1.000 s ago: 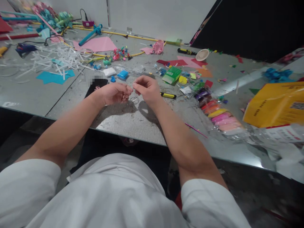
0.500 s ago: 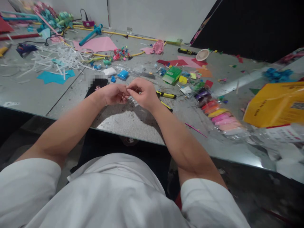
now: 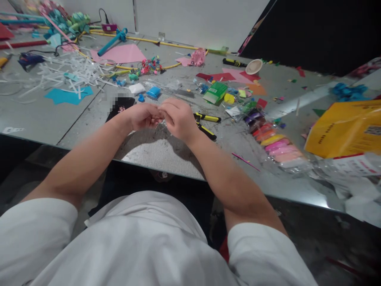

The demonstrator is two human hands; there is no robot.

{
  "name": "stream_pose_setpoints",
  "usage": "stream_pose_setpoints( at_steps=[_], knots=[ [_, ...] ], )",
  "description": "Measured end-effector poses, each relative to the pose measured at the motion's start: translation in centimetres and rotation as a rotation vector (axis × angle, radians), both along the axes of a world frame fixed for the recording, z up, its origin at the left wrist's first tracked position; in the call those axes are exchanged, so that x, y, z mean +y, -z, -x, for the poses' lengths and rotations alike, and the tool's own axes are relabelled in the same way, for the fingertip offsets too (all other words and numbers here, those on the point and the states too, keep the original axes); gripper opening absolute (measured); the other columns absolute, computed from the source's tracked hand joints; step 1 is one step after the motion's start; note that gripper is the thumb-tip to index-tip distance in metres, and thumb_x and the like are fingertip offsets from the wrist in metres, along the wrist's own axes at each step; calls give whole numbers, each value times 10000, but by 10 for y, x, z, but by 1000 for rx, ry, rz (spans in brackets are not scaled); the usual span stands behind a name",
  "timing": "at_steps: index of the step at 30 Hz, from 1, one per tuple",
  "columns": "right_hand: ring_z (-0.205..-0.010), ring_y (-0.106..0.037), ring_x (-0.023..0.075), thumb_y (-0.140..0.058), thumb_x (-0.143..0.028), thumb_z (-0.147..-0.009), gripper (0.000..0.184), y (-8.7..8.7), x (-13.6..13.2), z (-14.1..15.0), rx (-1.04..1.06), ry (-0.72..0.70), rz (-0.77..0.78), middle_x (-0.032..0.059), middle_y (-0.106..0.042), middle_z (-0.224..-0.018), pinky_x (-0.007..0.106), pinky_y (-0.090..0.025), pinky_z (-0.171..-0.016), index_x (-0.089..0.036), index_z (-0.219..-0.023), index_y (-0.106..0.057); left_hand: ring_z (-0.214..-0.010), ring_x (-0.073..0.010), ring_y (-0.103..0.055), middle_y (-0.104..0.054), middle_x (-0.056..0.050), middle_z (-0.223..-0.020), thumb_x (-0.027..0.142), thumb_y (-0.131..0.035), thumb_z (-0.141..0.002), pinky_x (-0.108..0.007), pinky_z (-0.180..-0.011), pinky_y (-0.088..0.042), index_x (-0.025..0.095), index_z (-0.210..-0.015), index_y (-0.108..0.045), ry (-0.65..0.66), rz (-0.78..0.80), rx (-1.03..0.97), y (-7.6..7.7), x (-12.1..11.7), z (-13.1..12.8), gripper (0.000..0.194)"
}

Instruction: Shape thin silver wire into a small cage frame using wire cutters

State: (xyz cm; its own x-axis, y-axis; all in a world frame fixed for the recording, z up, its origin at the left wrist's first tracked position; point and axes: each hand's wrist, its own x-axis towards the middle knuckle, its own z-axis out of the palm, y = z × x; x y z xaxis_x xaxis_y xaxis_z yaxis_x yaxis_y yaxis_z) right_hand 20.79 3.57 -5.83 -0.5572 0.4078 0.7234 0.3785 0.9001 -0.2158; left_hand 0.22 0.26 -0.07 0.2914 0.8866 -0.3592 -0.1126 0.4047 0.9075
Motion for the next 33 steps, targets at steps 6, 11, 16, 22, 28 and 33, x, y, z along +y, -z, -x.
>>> stream_pose_setpoints(
  at_steps=[6,11,16,22,28,33],
  knots=[
    [-1276,-821,333,-548,-176,-1232,307,-2,-6,2,-34,22,15,155,-877,-1313,527,-693,-1184,-262,-1240,-843,-652,-94,-565,-685,18,-679,-63,-816,-942,-242,-672,-498,187,-813,-767,-17,-23,-55,12,10,1,286],
    [-1226,-827,307,-505,-204,-1261,348,-2,1,0,48,11,8,146,-893,-1291,520,-714,-1164,-287,-1257,-843,-639,-92,-655,-736,1,-721,-39,-865,-840,-212,-647,-542,178,-815,-788,-37,-48,-135,14,16,3,232],
    [-1243,-851,308,-473,-355,-1337,368,0,14,-10,153,-11,-36,145,-916,-1292,542,-732,-1175,-321,-1295,-837,-681,-72,-655,-767,-3,-771,-7,-841,-932,-204,-727,-615,202,-839,-769,-137,-87,-234,5,16,7,240],
    [-1171,-914,331,-702,-500,-1276,245,9,24,-16,218,62,98,120,-949,-1220,539,-772,-1139,-336,-1247,-881,-679,-54,-711,-737,19,-797,6,-836,-1101,-168,-805,-676,180,-855,-726,-281,-164,-254,-13,11,11,322],
    [-947,-853,281,-855,-505,-1163,224,6,20,-12,182,-46,192,94,-915,-1100,488,-766,-980,-286,-1126,-888,-682,-62,-742,-726,42,-777,-13,-839,-1112,-156,-763,-646,170,-951,-762,-278,-221,-216,-18,4,11,256],
    [-959,-792,284,-1032,-667,-1045,430,1,14,-8,105,-66,220,49,-839,-1028,484,-711,-960,-293,-1078,-822,-722,-65,-765,-754,38,-821,-36,-825,-1090,-155,-760,-629,164,-1058,-823,-259,-280,-209,-10,6,8,203]
  ],
)
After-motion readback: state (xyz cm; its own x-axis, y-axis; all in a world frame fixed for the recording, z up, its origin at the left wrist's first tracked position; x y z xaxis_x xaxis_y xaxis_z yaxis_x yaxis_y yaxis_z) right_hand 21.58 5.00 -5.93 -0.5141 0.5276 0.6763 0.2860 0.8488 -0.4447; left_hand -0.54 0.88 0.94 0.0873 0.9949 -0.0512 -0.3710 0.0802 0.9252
